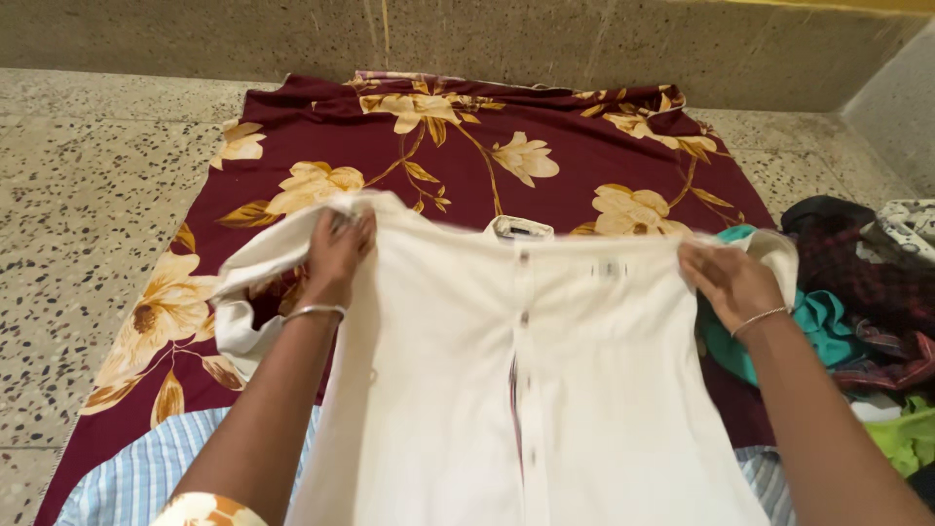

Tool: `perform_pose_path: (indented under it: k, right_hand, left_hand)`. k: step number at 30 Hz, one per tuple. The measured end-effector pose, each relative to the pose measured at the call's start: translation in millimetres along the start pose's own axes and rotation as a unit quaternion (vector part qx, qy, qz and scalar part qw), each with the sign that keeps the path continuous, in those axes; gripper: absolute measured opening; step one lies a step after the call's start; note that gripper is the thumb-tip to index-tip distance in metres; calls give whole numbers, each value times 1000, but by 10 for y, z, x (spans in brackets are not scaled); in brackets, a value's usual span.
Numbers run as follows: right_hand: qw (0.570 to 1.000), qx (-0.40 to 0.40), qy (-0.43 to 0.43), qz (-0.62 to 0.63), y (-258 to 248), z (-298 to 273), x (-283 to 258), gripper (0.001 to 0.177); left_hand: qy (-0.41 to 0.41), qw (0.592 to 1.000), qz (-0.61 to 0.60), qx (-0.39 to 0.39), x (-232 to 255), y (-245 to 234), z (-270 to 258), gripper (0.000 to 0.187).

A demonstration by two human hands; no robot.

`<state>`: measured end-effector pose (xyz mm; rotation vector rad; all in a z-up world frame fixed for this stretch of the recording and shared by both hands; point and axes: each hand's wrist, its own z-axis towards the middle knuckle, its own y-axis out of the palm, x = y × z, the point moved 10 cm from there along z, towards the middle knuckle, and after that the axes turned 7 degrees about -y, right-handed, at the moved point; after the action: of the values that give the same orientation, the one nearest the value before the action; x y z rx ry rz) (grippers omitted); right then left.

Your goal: The person lays a white long-sleeved shirt flat on a floral patterned surface and buttons it from the collar down to the bottom. They then fold the shirt in half and smooth it out.

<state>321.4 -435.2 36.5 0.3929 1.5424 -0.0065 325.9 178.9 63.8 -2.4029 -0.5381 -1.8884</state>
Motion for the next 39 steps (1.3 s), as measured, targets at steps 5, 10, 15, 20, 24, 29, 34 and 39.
perform_pose_path:
  k: [5, 10, 15, 20, 24, 29, 34, 39]
  right_hand:
    - [994, -104, 11, -10, 872, -426, -300, 72]
    - [960, -128, 17, -249, 721, -1301, 490, 64]
    - [869, -200, 22, -452, 262, -2051, 843, 61]
    - [751, -132, 99, -640, 1, -2192, 589, 72]
    - [773, -191, 72, -601, -122, -2435, 721, 78]
    - [790, -116, -67, -598, -114, -2644, 303, 76]
    - [748, 11, -45, -662, 11, -3003, -154, 69]
    - [745, 37, 108, -657, 63, -3188, -172, 74]
  left_hand:
    - [-26, 980, 176, -86, -41, 526, -139, 104]
    - [28, 934, 340, -108, -1051, 288, -461, 94]
    - [111, 879, 464, -5, -1646, -602, -944, 75]
    - [22, 878, 478, -16, -1515, -719, -1225, 81]
    - [-50, 866, 496, -48, -1386, -681, -1587, 86]
    - [-89, 819, 567, -2, -1196, -835, -1881, 82]
    - [34, 892, 449, 27, -813, -826, -2052, 53]
    - [103, 941, 319, -46, -653, -642, -2200, 36]
